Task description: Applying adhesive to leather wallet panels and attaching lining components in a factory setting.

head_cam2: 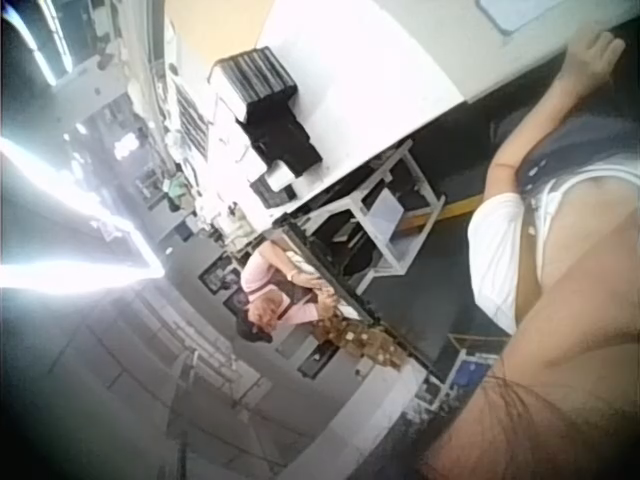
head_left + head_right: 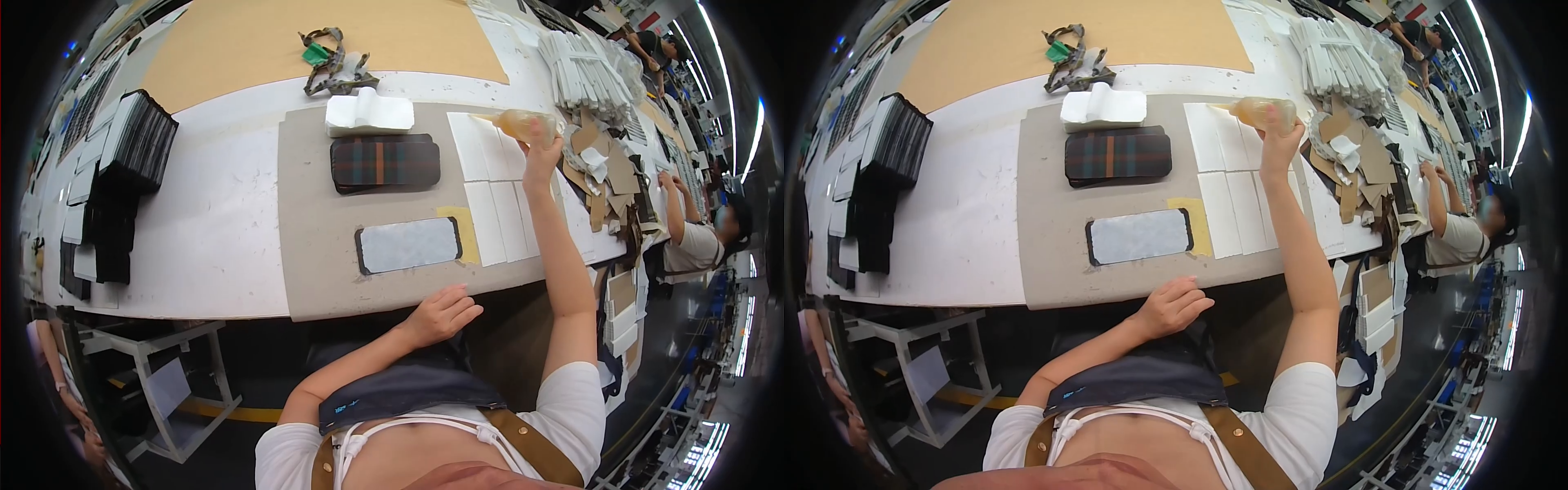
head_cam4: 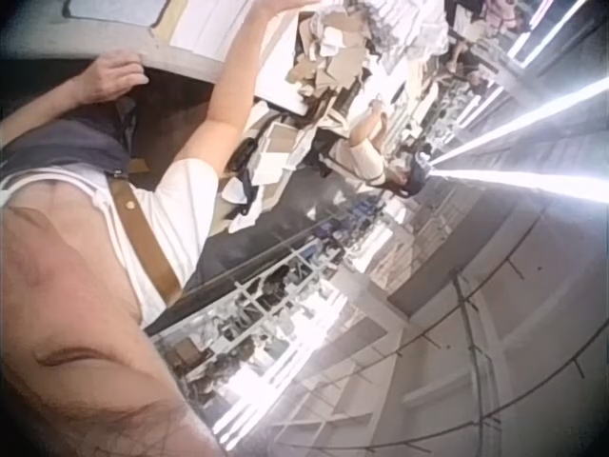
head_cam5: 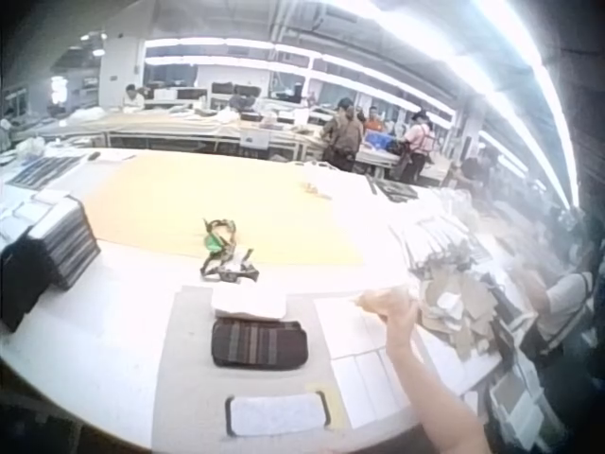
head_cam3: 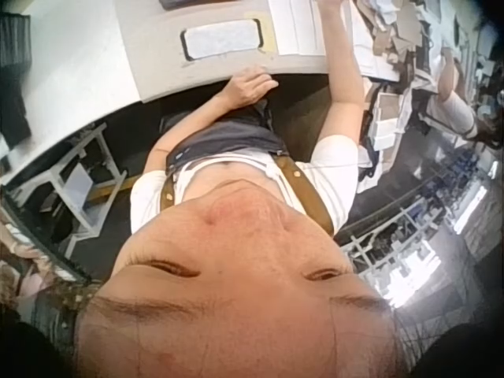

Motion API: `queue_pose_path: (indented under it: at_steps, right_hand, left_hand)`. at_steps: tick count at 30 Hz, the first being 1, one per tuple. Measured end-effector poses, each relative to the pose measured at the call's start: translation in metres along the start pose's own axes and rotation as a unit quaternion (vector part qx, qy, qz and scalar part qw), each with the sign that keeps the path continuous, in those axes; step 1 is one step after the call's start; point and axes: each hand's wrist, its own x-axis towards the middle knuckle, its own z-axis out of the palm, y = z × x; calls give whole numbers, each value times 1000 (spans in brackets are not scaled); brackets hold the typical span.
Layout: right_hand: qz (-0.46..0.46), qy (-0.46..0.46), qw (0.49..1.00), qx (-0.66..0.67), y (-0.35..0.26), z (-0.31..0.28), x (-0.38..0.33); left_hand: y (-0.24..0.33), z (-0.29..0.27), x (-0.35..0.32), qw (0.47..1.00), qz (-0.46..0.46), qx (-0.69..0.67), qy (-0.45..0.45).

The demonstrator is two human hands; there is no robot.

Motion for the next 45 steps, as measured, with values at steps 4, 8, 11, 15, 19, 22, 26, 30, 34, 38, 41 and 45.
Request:
queue_pose_path:
  at_steps: [4, 8, 11, 15, 19, 22, 26, 30, 34, 38, 41, 45]
  right_hand:
    - [-1, -6, 1000, -16, -2, 11, -7]
    - [-4, -21, 1000, -8, -1, 23, -14]
    - [0, -40, 999, 1, -6, 32, -22]
    - [13, -41, 999, -1, -14, 37, -28]
    - [77, -100, 975, 182, -24, 5, -19]
    - [107, -49, 975, 189, -41, -45, -19]
    - [-10, 156, 987, 23, -35, -148, -30]
    - [-3, 190, 978, -90, -22, -229, -51]
    - [72, 204, 957, -191, -12, -263, -55]
    - [-97, 401, 728, -548, 10, -279, -47]
    - [-381, 230, 796, -410, -25, -195, -80]
    - [-287, -248, 824, -421, -76, -111, -158]
  left_hand:
    - [0, -1, 1, 1000, 0, -2, 2]
    - [1, -1, 1, 1000, -2, -3, 4]
    - [1, -3, 1, 1000, -4, -6, 3]
    - [2, 0, 0, 1000, -6, -6, 10]
    - [3, 0, 0, 1000, -8, 0, 16]
    - [3, 0, 2, 1000, -8, -2, 25]
    - [5, 2, 3, 999, -24, -11, 30]
    - [8, -5, 6, 998, -38, -11, 39]
    - [12, -13, 10, 994, -50, -70, 65]
    - [26, -22, 9, 989, -68, -106, 82]
    - [26, -40, -5, 984, -110, -96, 107]
    - [23, -64, -5, 977, -154, -51, 135]
